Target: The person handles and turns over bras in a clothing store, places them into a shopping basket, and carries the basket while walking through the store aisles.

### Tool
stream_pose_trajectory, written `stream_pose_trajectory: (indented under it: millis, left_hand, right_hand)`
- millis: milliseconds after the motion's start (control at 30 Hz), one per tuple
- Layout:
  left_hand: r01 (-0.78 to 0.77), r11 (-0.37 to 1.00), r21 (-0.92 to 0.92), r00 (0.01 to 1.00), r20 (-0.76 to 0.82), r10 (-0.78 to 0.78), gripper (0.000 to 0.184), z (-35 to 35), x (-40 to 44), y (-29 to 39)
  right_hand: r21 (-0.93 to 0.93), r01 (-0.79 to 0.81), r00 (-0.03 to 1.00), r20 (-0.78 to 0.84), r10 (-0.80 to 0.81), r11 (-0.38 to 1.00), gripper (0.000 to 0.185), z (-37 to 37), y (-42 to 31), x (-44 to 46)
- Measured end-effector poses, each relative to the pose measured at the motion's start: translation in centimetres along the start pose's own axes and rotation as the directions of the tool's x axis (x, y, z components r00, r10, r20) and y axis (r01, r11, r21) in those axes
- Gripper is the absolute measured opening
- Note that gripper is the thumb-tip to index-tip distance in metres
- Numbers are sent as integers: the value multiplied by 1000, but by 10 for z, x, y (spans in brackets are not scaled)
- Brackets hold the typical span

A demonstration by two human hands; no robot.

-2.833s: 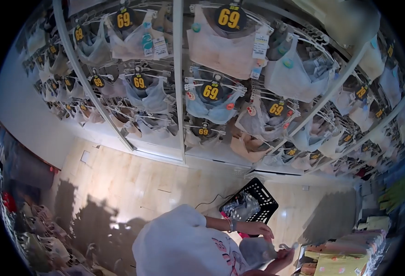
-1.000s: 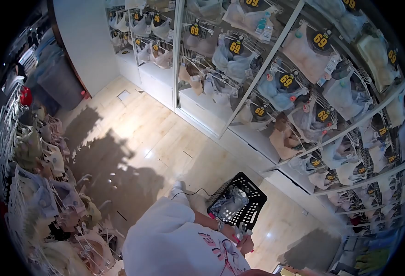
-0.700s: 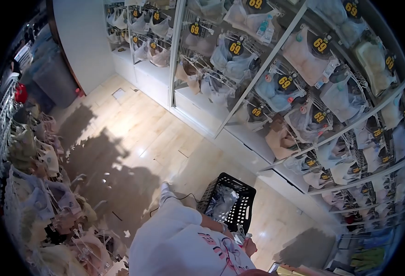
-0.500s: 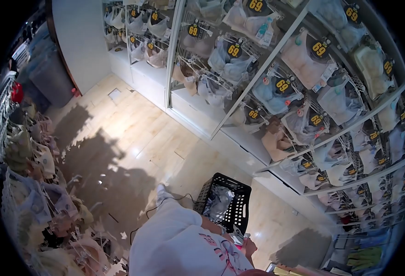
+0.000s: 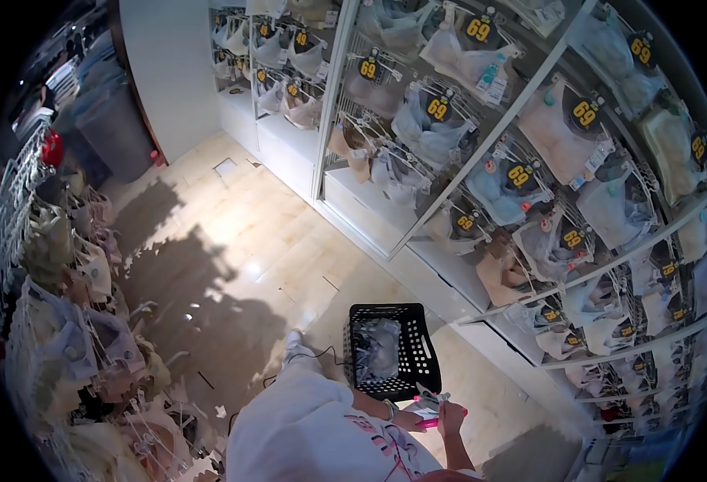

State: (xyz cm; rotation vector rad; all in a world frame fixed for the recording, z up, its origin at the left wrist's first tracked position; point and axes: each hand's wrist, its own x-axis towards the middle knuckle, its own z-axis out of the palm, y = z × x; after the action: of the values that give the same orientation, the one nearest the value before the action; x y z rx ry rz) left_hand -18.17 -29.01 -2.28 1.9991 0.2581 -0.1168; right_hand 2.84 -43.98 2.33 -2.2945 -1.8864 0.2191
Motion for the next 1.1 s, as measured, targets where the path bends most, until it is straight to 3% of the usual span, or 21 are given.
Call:
stream_pose_trajectory:
  millis: [67, 167, 367, 533, 600, 667, 700, 833, 867, 900, 967, 1100]
  left_hand:
    - [11, 1000, -15, 1000, -29, -12, 61, -6, -3, -4]
    - [18, 999, -40, 997, -76, -21, 61, -18, -8, -12]
    - [24, 995, -95, 983, -180, -41, 61, -48, -16, -32]
    - [-12, 989, -146, 957, -287, -31, 61, -83, -21, -58]
    - [-37, 987, -159, 940, -342, -20, 61, -97, -26, -72]
    - [-20, 983, -180, 935, -351, -45, 61, -109, -24, -96]
    - [48, 975, -217, 958, -267, -107, 59, -118, -20, -113]
    - [84, 945, -316, 919, -342, -196, 56, -190, -70, -117]
    - [66, 956, -285, 883, -430, -189, 56, -200, -79, -123]
    - [84, 955, -284, 842, -492, -220, 56, -205, -82, -137]
    - [117, 937, -329, 850, -455, -266, 57, -226, -94, -158]
    - [106, 949, -297, 723, -632, -279, 53, -273, -136, -171]
  right_hand:
    - [99, 59, 998, -21, -58, 993, 24, 4, -6, 17]
    - [-1, 107, 994, -9, -107, 994, 24, 12, -23, 47]
    - [121, 221, 975, -62, -215, 968, 27, 10, -76, 128]
    - [56, 279, 959, 42, -282, 959, 22, 19, -111, 198]
    - [65, 351, 936, -9, -351, 934, 21, 28, -124, 229]
    - [92, 436, 900, -77, -430, 895, 21, 35, -143, 260]
    - [97, 436, 900, -60, -432, 895, 22, 35, -154, 275]
    - [86, 423, 904, 17, -426, 902, 24, 40, -208, 337]
    - [73, 419, 905, 38, -423, 905, 25, 40, -222, 352]
    - [88, 434, 899, 24, -438, 896, 25, 41, -236, 366]
    - [114, 467, 883, -9, -470, 877, 26, 46, -262, 391]
    - [137, 503, 864, -33, -503, 854, 27, 67, -304, 441]
